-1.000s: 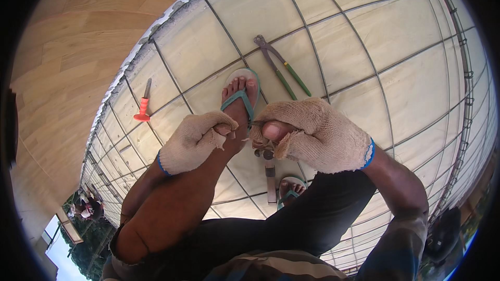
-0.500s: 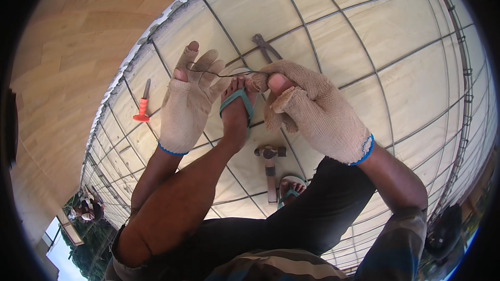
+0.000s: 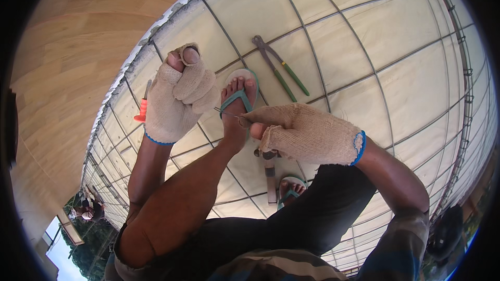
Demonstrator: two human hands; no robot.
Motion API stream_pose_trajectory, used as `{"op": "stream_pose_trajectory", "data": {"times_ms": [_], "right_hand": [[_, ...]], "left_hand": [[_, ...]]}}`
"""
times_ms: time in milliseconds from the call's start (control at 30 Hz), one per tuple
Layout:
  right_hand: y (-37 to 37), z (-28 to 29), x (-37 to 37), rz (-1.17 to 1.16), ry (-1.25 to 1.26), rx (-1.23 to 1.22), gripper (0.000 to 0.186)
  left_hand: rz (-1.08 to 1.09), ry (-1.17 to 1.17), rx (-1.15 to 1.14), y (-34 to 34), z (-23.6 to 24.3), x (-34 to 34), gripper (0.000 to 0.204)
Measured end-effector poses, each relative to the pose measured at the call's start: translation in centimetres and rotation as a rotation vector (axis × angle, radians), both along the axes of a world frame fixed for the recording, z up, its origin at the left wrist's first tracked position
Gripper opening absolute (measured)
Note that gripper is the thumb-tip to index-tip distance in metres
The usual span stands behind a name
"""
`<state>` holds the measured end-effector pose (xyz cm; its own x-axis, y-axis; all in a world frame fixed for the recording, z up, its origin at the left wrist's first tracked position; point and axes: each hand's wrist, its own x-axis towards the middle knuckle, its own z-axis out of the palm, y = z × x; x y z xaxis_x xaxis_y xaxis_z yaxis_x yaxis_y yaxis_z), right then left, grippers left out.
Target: The person secures a wire mesh to a curved surface using gloves, pliers, and wire. They repeatedly bend and twist wire ties to fasten the mesh along the edge of the structure.
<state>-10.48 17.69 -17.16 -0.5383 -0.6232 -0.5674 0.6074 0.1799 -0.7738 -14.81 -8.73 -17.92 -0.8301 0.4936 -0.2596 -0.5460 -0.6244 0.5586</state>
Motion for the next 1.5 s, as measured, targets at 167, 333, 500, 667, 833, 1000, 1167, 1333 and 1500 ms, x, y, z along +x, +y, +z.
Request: {"op": "stream_pose_trajectory", "data": {"times_ms": [167,333,500,667,833,1000,1167,1333,1500], "right_hand": [[5.3,-4.2,-2.8,-1.026,-0.269,-0.185,0.079],[1.1,-1.1,-1.7,-0.345,0.866,0.336,0.065],[-4.8,-1.3,-1.1,0.172,0.999,0.616,0.047],[-3.9,-0.6,-3.0,0.02,0.956,0.029,0.035],[-4.5,-1.0,-2.4,-0.218,0.511,-0.322,0.026],[-5.4,-0.8,-3.5,-0.183,0.222,-0.182,0.031],[-5.4,-0.3,-1.8,0.24,0.832,0.158,0.033],[-3.6,-2.0,-2.0,0.072,0.796,-0.138,0.032],[-3.8,-1.3,-2.5,-0.214,0.568,-0.193,0.032]], "left_hand": [[0.585,0.124,-0.223,-7.1,-4.2,-1.9,0.031],[0.474,0.226,-0.672,-1.5,-0.5,1.6,0.036],[0.356,0.092,-0.275,3.8,2.0,0.8,0.041],[0.179,-0.245,0.44,0.0,2.2,0.2,0.037],[0.024,0.126,0.315,-1.3,2.5,0.7,0.027],[-0.119,0.361,-0.353,-1.2,4.3,-0.3,0.033],[-0.144,0.144,-0.34,-1.5,0.8,-1.5,0.04],[0.042,-0.132,0.095,-0.9,0.6,-0.7,0.043],[0.103,0.084,0.008,-0.1,1.9,-0.5,0.035]]}}
